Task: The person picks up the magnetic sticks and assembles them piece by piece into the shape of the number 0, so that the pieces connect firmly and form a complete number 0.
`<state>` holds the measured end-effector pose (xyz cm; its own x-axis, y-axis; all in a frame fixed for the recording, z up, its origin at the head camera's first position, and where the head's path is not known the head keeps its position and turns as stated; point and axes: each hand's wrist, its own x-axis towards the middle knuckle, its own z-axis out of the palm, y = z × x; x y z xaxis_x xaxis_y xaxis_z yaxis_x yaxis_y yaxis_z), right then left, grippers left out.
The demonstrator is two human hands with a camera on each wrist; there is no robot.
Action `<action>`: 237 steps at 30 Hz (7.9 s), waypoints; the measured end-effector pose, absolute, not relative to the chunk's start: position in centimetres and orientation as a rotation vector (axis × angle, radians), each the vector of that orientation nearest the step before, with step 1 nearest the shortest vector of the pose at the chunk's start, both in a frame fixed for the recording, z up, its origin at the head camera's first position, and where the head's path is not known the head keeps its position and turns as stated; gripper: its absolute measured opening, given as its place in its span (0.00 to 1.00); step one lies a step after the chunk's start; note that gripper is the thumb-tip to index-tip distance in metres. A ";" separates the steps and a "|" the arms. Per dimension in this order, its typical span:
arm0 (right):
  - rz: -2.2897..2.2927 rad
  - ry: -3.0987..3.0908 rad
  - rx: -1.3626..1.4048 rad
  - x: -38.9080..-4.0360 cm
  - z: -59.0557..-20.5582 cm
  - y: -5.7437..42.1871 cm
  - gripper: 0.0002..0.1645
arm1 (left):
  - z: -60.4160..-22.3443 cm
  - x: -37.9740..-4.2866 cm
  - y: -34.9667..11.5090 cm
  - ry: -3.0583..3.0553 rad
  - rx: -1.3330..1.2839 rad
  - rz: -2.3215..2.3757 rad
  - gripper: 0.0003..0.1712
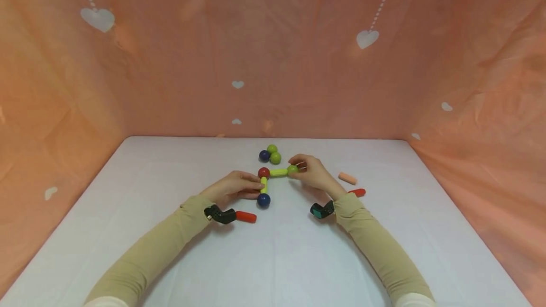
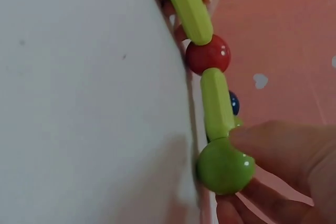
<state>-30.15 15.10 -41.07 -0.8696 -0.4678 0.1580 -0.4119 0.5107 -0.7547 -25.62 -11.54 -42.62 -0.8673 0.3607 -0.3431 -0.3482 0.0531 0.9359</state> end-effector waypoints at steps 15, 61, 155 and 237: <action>-1.331 2.689 -0.711 -30.3 -41.5 15.3 0.19 | -42.3 -25.9 -11.6 1.879 0.041 1.854 0.21; -1.380 2.689 -0.755 -30.6 -42.0 15.3 0.19 | -40.9 -20.2 -13.8 2.320 0.613 1.346 0.17; -1.427 2.678 -0.779 -33.5 -39.2 11.2 0.20 | -42.7 -20.9 -10.8 1.874 -0.055 1.754 0.18; -1.470 2.371 -1.050 -21.8 -38.4 18.7 0.23 | -43.1 -21.1 -10.6 1.935 -0.019 1.732 0.16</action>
<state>-21.79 18.75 -38.42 -0.7405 -0.6357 0.2180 -0.4778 0.2699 -0.8360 -21.06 -10.61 -43.07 -0.8552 0.3353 -0.3952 -0.3558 0.1747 0.9181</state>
